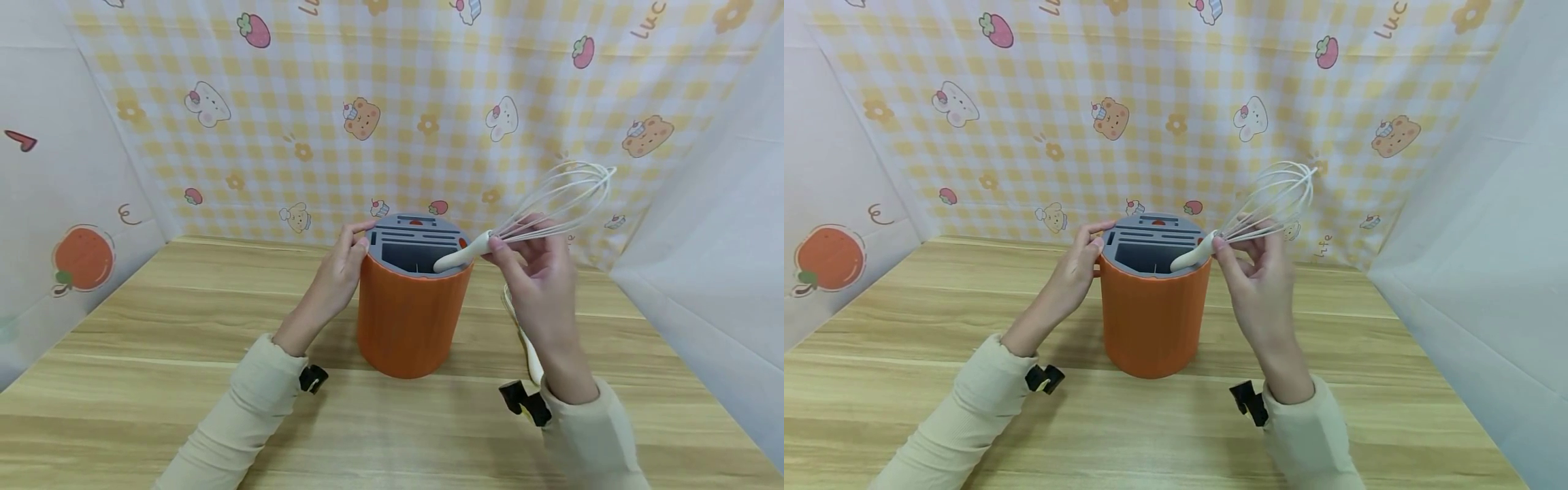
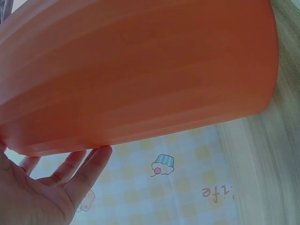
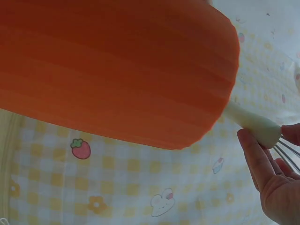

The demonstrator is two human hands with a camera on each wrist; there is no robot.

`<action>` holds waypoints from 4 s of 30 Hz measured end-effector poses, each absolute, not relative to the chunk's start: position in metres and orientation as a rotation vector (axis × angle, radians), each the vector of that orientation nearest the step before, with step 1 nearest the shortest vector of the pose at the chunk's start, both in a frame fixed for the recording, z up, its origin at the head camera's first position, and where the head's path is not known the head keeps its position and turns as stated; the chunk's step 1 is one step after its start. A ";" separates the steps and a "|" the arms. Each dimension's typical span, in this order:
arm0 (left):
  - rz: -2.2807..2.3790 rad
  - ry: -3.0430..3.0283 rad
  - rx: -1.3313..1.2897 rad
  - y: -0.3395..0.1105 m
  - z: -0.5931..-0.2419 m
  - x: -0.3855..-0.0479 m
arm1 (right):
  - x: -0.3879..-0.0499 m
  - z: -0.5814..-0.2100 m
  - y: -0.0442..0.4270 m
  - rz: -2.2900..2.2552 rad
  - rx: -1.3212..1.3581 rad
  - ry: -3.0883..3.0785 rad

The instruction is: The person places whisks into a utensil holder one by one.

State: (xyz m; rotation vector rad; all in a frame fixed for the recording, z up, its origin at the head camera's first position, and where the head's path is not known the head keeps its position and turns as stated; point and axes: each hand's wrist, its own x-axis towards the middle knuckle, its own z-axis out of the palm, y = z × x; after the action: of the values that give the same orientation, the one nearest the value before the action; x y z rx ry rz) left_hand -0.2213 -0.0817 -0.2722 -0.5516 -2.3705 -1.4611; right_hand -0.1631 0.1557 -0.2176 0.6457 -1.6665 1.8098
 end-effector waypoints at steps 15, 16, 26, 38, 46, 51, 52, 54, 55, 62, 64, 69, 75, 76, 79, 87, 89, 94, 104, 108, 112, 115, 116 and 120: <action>-1.446 -2.366 -0.545 -0.082 -0.273 -0.221 | -0.173 -0.232 0.144 1.338 0.567 -1.989; -1.444 -2.366 -0.543 -0.082 -0.273 -0.221 | -0.174 -0.233 0.143 1.339 0.565 -1.988; -1.443 -2.366 -0.532 -0.082 -0.271 -0.219 | -0.184 -0.237 0.135 1.194 0.524 -2.084; -1.439 -2.368 -0.553 -0.080 -0.274 -0.221 | -0.187 -0.227 0.132 1.367 0.369 -2.316; -1.435 -2.371 -0.551 -0.080 -0.273 -0.221 | -0.186 -0.228 0.129 1.356 0.407 -2.285; -1.429 -2.368 -0.552 -0.080 -0.273 -0.221 | -0.186 -0.230 0.128 1.287 0.459 -2.255; -1.428 -2.367 -0.551 -0.080 -0.273 -0.221 | -0.185 -0.230 0.128 1.277 0.461 -2.254; -1.427 -2.366 -0.548 -0.080 -0.273 -0.221 | -0.185 -0.230 0.128 1.262 0.468 -2.253; -1.427 -2.367 -0.548 -0.080 -0.273 -0.220 | -0.185 -0.230 0.128 1.259 0.471 -2.252; -1.424 -2.362 -0.531 -0.080 -0.273 -0.221 | -0.184 -0.229 0.129 1.242 0.426 -2.267; -1.418 -2.364 -0.531 -0.080 -0.273 -0.221 | -0.184 -0.229 0.129 1.235 0.399 -2.284; -1.416 -2.367 -0.532 -0.080 -0.273 -0.221 | -0.183 -0.228 0.130 1.200 0.364 -2.323; -1.412 -2.364 -0.534 -0.080 -0.273 -0.221 | -0.183 -0.228 0.130 1.196 0.371 -2.336; -1.411 -2.362 -0.535 -0.080 -0.273 -0.221 | -0.184 -0.228 0.130 1.202 0.373 -2.337; -1.410 -2.355 -0.545 -0.080 -0.273 -0.221 | -0.184 -0.228 0.131 1.220 0.385 -2.338; -1.419 -2.367 -0.536 -0.080 -0.273 -0.221 | -0.183 -0.228 0.134 1.259 0.400 -2.309; -1.415 -2.369 -0.533 -0.080 -0.273 -0.221 | -0.183 -0.227 0.134 1.257 0.401 -2.305; -1.409 -2.370 -0.532 -0.080 -0.273 -0.221 | -0.185 -0.228 0.136 1.249 0.473 -2.247; -1.413 -2.383 -0.523 -0.081 -0.273 -0.221 | -0.185 -0.228 0.136 1.210 0.545 -2.187; -1.413 -2.378 -0.524 -0.081 -0.273 -0.221 | -0.185 -0.229 0.135 1.149 0.588 -2.154; -1.409 -2.382 -0.522 -0.080 -0.273 -0.221 | -0.186 -0.230 0.135 1.079 0.638 -2.124; -1.405 -2.384 -0.525 -0.081 -0.273 -0.221 | -0.186 -0.230 0.135 1.073 0.642 -2.126; -1.406 -2.383 -0.527 -0.081 -0.273 -0.221 | -0.186 -0.229 0.135 1.077 0.642 -2.129; -1.403 -2.382 -0.530 -0.081 -0.273 -0.221 | -0.184 -0.228 0.135 1.071 0.631 -2.163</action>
State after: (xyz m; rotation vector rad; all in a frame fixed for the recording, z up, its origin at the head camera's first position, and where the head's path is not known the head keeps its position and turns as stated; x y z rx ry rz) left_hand -0.2210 -0.0806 -0.2725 -0.5299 -2.3815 -1.4033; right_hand -0.1837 0.1349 -0.2284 0.6311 -2.1627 1.0706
